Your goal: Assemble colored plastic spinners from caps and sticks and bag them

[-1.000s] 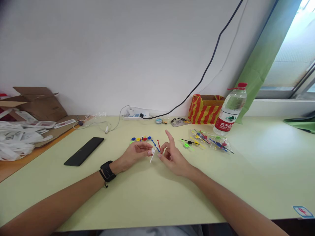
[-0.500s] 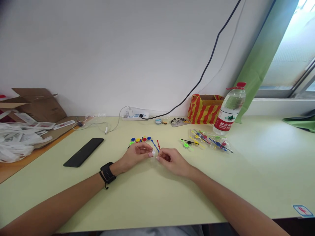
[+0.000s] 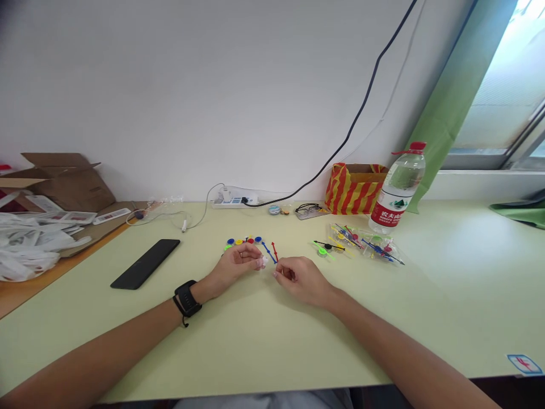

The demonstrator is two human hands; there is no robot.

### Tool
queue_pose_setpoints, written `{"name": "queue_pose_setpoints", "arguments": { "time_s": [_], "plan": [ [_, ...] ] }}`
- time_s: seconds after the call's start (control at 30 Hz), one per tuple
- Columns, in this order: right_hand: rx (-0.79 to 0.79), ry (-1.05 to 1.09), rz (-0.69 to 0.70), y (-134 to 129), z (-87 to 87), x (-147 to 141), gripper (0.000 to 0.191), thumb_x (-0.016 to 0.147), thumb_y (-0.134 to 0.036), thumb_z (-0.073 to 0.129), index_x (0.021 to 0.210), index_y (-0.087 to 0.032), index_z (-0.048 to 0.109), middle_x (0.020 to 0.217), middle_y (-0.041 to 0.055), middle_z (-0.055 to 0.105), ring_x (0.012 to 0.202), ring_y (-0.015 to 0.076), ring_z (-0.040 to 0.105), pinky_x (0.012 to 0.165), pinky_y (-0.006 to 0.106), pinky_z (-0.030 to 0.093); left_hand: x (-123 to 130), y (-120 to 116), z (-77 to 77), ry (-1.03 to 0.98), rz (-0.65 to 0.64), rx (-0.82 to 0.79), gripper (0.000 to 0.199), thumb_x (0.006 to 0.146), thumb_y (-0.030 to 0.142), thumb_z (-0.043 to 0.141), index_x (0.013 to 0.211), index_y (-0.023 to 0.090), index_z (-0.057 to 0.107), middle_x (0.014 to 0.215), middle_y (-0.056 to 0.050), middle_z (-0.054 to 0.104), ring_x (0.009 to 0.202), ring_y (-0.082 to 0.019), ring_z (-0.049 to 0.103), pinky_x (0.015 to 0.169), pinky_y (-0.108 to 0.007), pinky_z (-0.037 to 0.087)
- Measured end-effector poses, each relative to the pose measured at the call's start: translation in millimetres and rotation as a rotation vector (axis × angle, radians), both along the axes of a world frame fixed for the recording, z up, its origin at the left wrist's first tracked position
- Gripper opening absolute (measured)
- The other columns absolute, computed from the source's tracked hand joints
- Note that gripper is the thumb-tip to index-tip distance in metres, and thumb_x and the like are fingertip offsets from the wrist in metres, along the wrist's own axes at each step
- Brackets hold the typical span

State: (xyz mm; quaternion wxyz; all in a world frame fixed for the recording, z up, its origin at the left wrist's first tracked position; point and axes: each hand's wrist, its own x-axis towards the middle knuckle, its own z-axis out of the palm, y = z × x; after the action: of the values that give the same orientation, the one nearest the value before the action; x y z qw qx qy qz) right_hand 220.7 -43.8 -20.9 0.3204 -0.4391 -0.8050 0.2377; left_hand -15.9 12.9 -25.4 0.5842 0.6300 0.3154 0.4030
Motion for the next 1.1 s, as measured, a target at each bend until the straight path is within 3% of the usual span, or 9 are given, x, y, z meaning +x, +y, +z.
{"name": "queue_pose_setpoints", "arguments": {
  "time_s": [0.17,0.43,0.87,0.97,1.1],
  "plan": [
    [0.064,-0.073,-0.047,-3.1,5.2,-0.5,0.018,0.096,-0.029,0.057,0.080,-0.021,0.061,0.064,-0.0028,0.055,0.059,0.0136,0.046,0.060,0.028,0.035,0.0,-0.2,0.9,-0.001,-0.020,0.003,0.031,0.078,0.034,0.087,0.093,0.015,0.067,0.096,-0.006,0.074,0.087,-0.018,0.073,0.087,-0.033,0.059],
    [0.054,-0.100,-0.034,-5.2,6.4,-0.9,0.013,0.098,-0.032,0.056,0.100,-0.023,0.065,0.065,-0.0042,0.055,0.058,0.0135,0.048,0.060,0.027,0.035,-0.5,-4.4,3.9,0.066,-0.117,0.018,0.030,0.081,0.035,0.085,0.096,0.016,0.066,0.094,-0.006,0.074,0.089,-0.020,0.074,0.086,-0.033,0.059],
    [0.051,-0.125,-0.002,-9.2,12.7,-5.2,0.020,0.102,-0.038,0.051,0.097,-0.022,0.062,0.069,-0.0038,0.057,0.062,0.0127,0.048,0.061,0.025,0.034,1.9,-10.9,7.8,0.177,-0.199,0.016,0.028,0.085,0.040,0.080,0.088,0.015,0.071,0.093,-0.008,0.077,0.090,-0.020,0.073,0.084,-0.031,0.056],
    [0.065,-0.118,0.029,-9.2,14.6,-5.8,0.016,0.102,-0.032,0.049,0.095,-0.022,0.060,0.077,-0.0021,0.061,0.068,0.0132,0.050,0.065,0.025,0.035,3.0,-14.8,8.7,0.225,-0.195,0.091,0.026,0.089,0.042,0.076,0.090,0.015,0.073,0.094,-0.008,0.077,0.090,-0.019,0.071,0.083,-0.031,0.055],
    [0.058,-0.189,0.030,-8.5,15.1,-5.2,0.014,0.096,-0.023,0.050,0.082,-0.021,0.051,0.071,-0.0031,0.056,0.065,0.0128,0.045,0.063,0.025,0.031,3.7,-21.1,8.5,0.378,-0.134,0.340,0.024,0.095,0.040,0.068,0.090,0.018,0.074,0.094,-0.006,0.076,0.086,-0.019,0.068,0.077,-0.030,0.054]
  ]
}}
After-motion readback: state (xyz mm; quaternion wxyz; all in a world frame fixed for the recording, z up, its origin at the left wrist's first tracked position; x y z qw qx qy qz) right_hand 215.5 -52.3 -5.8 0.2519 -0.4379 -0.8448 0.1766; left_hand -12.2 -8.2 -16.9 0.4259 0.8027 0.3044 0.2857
